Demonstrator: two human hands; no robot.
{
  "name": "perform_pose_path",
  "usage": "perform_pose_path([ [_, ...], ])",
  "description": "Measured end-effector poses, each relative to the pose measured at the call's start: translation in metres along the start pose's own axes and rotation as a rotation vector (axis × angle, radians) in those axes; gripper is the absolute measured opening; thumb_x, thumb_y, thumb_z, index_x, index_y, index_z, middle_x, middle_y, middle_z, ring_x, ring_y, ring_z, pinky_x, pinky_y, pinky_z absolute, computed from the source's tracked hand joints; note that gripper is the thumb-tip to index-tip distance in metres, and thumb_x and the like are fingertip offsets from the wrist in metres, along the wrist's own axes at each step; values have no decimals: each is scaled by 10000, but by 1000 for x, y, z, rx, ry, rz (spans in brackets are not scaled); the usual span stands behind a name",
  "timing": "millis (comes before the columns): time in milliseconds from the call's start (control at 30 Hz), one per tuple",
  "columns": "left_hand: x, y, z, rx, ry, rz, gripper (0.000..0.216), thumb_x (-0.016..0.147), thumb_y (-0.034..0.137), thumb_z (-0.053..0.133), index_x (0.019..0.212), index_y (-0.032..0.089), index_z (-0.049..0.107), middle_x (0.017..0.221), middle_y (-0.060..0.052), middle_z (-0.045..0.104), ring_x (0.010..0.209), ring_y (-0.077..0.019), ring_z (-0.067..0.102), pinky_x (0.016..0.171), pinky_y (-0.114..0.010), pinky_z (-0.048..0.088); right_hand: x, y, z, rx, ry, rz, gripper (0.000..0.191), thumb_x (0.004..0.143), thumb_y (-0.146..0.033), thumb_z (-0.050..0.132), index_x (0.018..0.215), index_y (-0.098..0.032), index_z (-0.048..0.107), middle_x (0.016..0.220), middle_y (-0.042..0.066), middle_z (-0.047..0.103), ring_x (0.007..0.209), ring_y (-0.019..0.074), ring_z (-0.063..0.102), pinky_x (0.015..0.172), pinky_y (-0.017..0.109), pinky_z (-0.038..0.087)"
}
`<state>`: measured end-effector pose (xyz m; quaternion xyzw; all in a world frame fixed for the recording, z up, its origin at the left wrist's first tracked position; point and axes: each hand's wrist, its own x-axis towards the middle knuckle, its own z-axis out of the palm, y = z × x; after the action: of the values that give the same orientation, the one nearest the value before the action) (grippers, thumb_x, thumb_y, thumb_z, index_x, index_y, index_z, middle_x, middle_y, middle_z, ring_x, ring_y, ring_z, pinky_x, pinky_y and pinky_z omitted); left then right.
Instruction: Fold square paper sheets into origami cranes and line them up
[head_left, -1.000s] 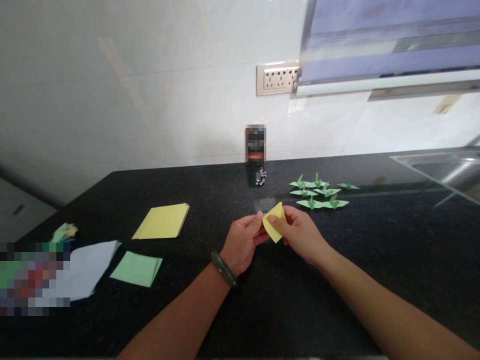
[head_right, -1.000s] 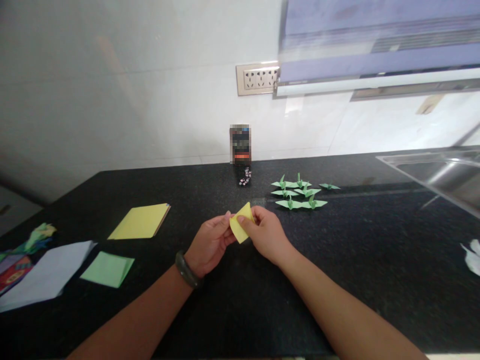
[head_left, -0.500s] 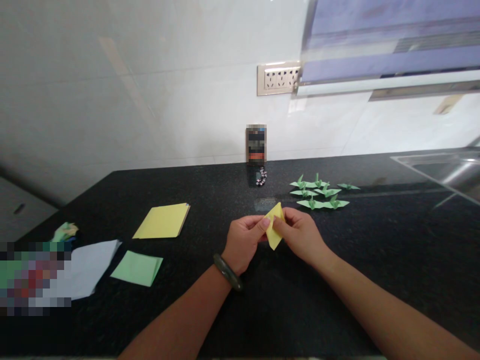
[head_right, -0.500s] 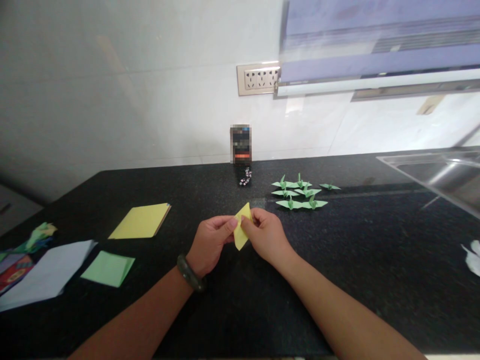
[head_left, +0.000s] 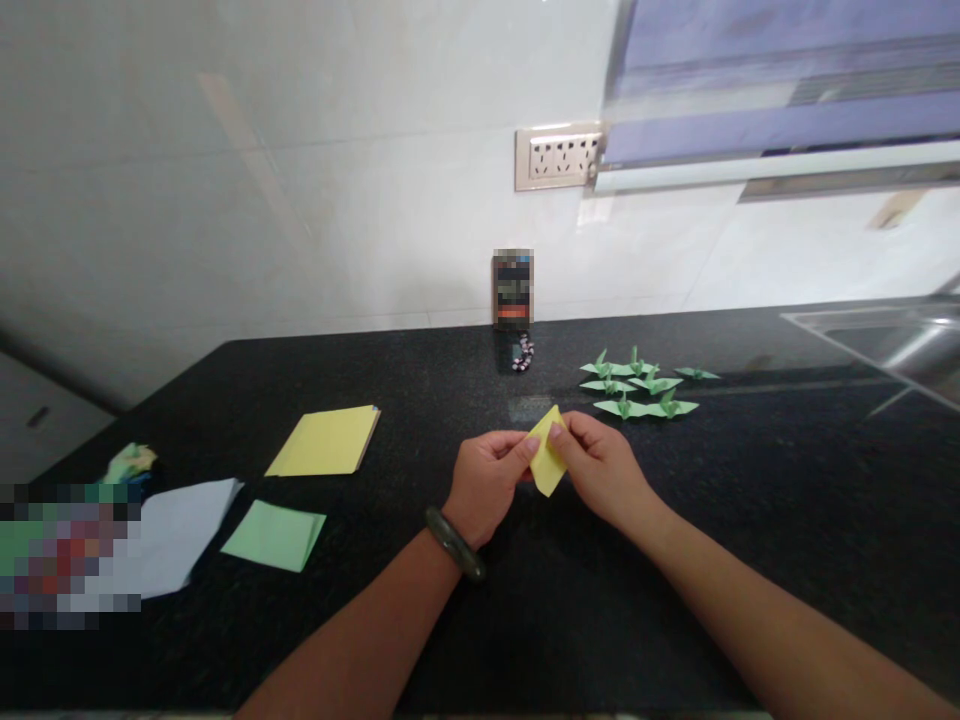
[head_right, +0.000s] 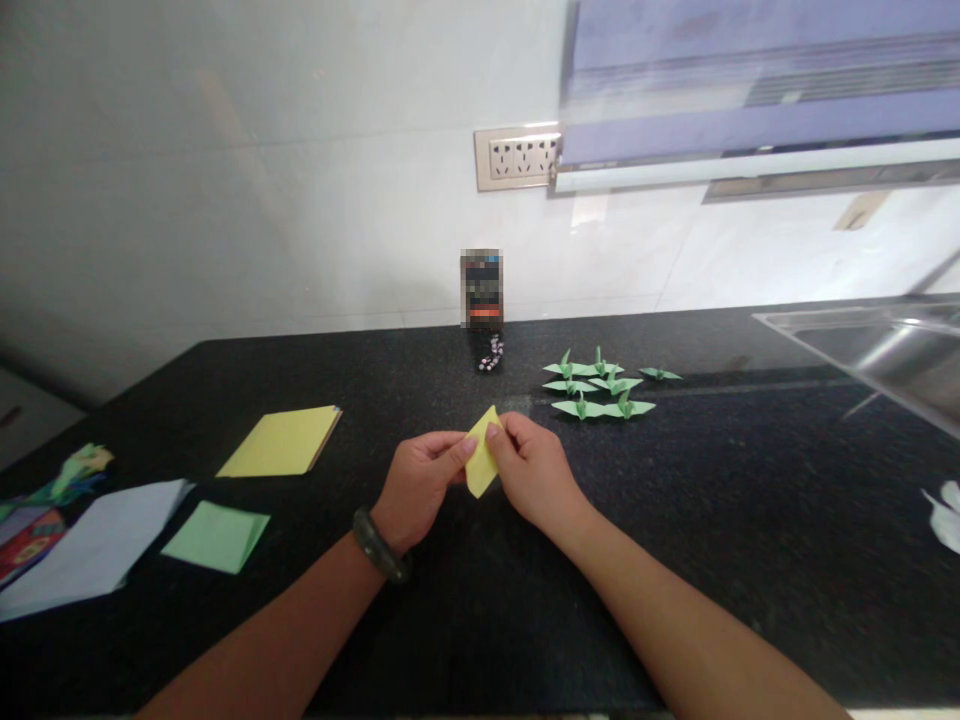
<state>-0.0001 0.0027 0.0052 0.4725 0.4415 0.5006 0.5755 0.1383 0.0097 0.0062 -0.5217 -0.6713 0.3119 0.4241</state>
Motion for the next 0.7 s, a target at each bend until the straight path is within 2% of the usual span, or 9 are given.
perform_pose_path([
  [200,0,0,-1,80,33,16,265,702,348,630,827,130,714,645,-47,664,573,-150,588,557,-268,471,0,-4,-2,-45,5,-18,303,852,-352,400,647,-181,544,581,-7,510,553,128,472,509,235,346],
  [333,0,2,-1,102,50,34,253,712,346,621,817,135,713,649,-43,665,573,-146,588,554,-261,476,0,-7,-3,-7,16,-21,305,863,-366,386,723,-181,584,635,5,552,589,134,503,537,239,372],
  [467,-1,2,-1,122,35,42,257,719,353,613,805,131,711,632,-40,657,564,-141,582,542,-256,475,0,-5,-2,-25,43,-22,238,802,-388,497,796,-171,592,681,19,574,611,142,511,556,248,399],
  [567,-1,1,-1,121,3,30,260,717,355,614,802,128,707,638,-41,658,578,-148,591,557,-265,484,0,-1,0,-13,56,-9,215,779,-376,527,752,-168,577,644,11,552,580,132,493,530,242,395],
  [700,0,0,-2,130,-11,16,263,715,348,613,802,115,699,633,-41,656,573,-146,592,557,-265,484,2,0,0,121,39,27,230,777,-382,522,703,-168,564,602,-3,532,545,120,482,505,231,392],
])
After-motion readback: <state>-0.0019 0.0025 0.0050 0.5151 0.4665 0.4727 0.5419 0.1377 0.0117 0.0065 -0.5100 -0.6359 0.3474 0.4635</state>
